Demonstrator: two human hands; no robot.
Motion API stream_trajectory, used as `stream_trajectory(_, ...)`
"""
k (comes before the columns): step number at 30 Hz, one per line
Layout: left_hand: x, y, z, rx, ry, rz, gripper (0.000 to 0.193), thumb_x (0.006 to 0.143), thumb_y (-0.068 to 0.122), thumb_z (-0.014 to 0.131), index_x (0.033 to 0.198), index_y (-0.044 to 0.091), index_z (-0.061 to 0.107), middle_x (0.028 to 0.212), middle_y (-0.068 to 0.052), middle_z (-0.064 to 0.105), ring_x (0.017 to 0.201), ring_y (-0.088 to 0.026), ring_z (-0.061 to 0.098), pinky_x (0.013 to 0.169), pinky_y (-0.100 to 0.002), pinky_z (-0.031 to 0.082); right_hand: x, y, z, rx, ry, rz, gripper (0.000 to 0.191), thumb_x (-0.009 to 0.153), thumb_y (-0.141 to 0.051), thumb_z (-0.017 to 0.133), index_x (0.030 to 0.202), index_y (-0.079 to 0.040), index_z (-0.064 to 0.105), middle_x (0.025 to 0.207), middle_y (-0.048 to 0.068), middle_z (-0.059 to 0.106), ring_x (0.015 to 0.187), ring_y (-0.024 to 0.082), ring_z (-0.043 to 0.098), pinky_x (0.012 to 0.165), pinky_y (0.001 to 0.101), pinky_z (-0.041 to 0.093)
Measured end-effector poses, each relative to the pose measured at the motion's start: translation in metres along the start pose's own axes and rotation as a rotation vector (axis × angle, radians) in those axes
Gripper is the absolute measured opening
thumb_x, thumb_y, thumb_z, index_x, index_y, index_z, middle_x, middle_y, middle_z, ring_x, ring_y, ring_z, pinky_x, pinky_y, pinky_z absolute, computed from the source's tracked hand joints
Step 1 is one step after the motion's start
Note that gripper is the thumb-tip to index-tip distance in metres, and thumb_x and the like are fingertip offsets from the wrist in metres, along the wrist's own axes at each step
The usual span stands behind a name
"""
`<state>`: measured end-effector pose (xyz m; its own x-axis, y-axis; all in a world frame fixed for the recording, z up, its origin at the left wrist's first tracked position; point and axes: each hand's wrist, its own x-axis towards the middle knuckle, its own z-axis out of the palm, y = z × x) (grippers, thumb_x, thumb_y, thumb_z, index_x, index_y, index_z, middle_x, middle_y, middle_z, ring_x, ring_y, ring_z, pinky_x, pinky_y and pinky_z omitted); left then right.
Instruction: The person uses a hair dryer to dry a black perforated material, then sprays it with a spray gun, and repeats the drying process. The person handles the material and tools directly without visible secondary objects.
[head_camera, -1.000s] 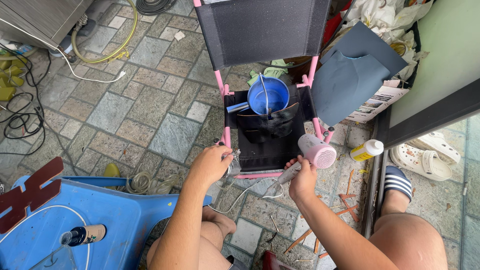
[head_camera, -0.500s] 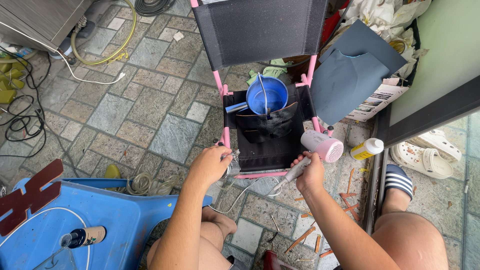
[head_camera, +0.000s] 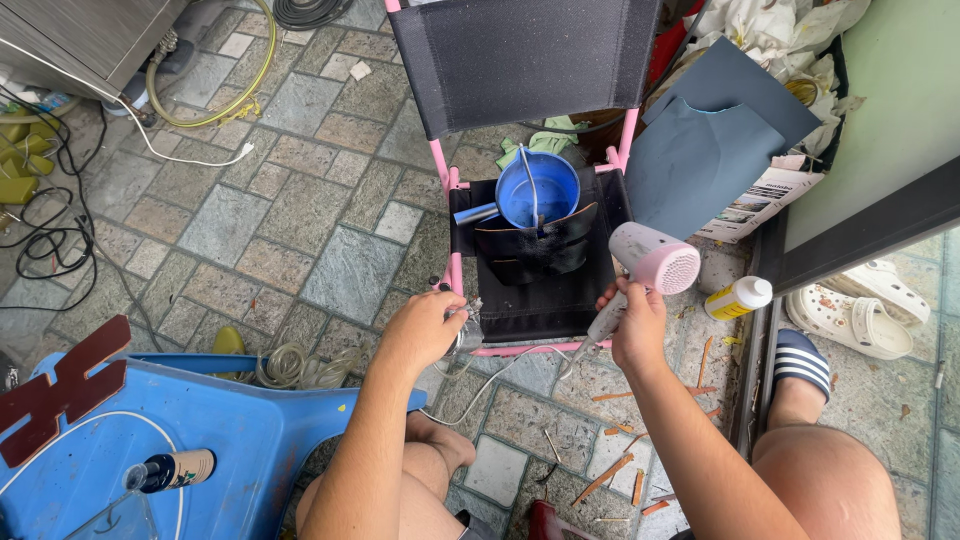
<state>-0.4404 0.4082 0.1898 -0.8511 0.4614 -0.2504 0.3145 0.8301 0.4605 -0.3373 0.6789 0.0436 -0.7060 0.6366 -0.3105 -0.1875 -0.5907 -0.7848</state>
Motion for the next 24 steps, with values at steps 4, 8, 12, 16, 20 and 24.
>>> stream_trajectory(4, 0.001, -0.002, 0.002, 0.004, -0.003, -0.007, 0.030, 0.092, 0.030, 0.065, 0.113, 0.013, 0.076, 0.114, -0.012, 0.075, 0.105, -0.033, 0.071, 0.091, -0.044, 0.055, -0.004, 0.006, 0.003, -0.162, -0.134, -0.126, 0.009, 0.099, -0.014, 0.059, 0.099, -0.005, 0.060, 0.083, 0.004, 0.062, 0.073, 0.016, 0.062, 0.066, 0.0312, 0.051)
stream_trajectory(8, -0.001, -0.009, 0.001, -0.001, 0.010, 0.008, 0.030, 0.091, 0.030, 0.065, 0.113, 0.012, 0.076, 0.114, -0.013, 0.075, 0.105, -0.032, 0.071, 0.091, -0.044, 0.055, -0.009, 0.018, 0.007, -0.323, -0.176, -0.186, 0.013, 0.100, -0.017, 0.063, 0.099, -0.004, 0.064, 0.084, 0.003, 0.064, 0.076, 0.013, 0.062, 0.069, 0.0296, 0.052)
stream_trajectory(12, 0.000, -0.010, 0.003, -0.005, 0.015, 0.021, 0.030, 0.091, 0.030, 0.065, 0.112, 0.012, 0.076, 0.114, -0.012, 0.075, 0.105, -0.032, 0.071, 0.091, -0.044, 0.055, -0.011, 0.025, 0.009, -0.411, -0.220, -0.201, 0.014, 0.100, -0.017, 0.064, 0.103, -0.003, 0.066, 0.088, 0.001, 0.067, 0.080, 0.010, 0.063, 0.074, 0.0288, 0.054)
stream_trajectory(16, -0.001, -0.011, 0.003, -0.003, 0.009, 0.013, 0.030, 0.091, 0.030, 0.065, 0.113, 0.012, 0.075, 0.114, -0.013, 0.075, 0.105, -0.032, 0.071, 0.091, -0.044, 0.055, -0.016, 0.031, 0.012, -0.413, -0.299, -0.207, 0.014, 0.099, -0.016, 0.065, 0.104, -0.003, 0.066, 0.088, 0.001, 0.067, 0.080, 0.010, 0.062, 0.075, 0.0286, 0.053)
stream_trajectory(20, -0.001, -0.011, 0.002, 0.000, -0.005, 0.001, 0.031, 0.092, 0.030, 0.064, 0.114, 0.012, 0.075, 0.115, -0.013, 0.074, 0.105, -0.032, 0.071, 0.092, -0.044, 0.055, -0.023, 0.032, 0.016, -0.437, -0.379, -0.134, 0.015, 0.100, -0.016, 0.065, 0.103, -0.001, 0.067, 0.085, 0.002, 0.066, 0.079, 0.011, 0.062, 0.072, 0.0287, 0.051)
stream_trajectory(24, -0.001, -0.010, 0.001, -0.011, -0.001, 0.005, 0.031, 0.091, 0.030, 0.064, 0.114, 0.011, 0.075, 0.114, -0.013, 0.075, 0.105, -0.032, 0.072, 0.092, -0.044, 0.055, -0.027, 0.027, 0.019, -0.264, -0.444, 0.081, 0.015, 0.096, -0.016, 0.063, 0.104, -0.003, 0.067, 0.084, 0.002, 0.066, 0.077, 0.014, 0.064, 0.071, 0.0291, 0.052)
